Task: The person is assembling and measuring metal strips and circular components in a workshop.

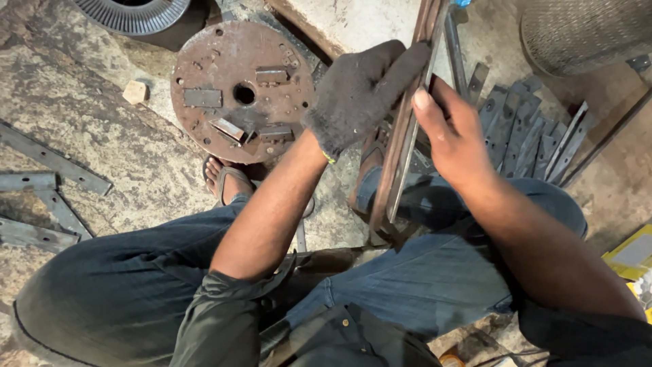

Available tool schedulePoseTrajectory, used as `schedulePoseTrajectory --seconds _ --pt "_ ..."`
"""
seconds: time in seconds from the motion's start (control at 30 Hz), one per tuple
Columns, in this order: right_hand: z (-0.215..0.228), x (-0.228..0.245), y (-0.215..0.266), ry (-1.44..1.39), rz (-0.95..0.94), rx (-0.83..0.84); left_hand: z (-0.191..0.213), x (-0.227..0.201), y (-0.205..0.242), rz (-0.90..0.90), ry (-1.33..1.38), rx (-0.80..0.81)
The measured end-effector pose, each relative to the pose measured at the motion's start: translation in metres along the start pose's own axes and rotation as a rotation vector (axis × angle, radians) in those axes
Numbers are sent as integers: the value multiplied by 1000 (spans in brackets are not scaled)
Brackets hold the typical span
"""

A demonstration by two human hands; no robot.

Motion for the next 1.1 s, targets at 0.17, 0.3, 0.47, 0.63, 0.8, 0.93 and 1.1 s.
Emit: schedulePoseTrajectory --seconds 0.17,0.3,0.47,0.63,0.8,0.93,1.1 --pt "1 -1 2 14 33 26 0 4 2 28 83 55" --pt "4 -8 1 43 -9 43 -2 4 2 -105 9 -3" --pt "3 -1 -2 -82 238 152 -6 3 3 -86 66 -13" --pt "4 -10 -2 -34 136 145 -9 -1 -4 179 279 66" --pt "2 2 -3 -102 156 167 -1 -7 -11 350 459 90" --pt "2 0 -4 -89 116 162 1 -8 -12 407 515 76" --pt "4 -30 -1 -71 77 146 4 -9 -14 611 566 136"
Point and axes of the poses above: each hand's wrist, its own y-axis away from the middle knuckle, its own z-axis out of the back of the hand, x = y × z, the point moved 2 cm from there along -y, towards the middle knuckle, and after that the axes turned 2 degrees about y, right-handed, at the moved point
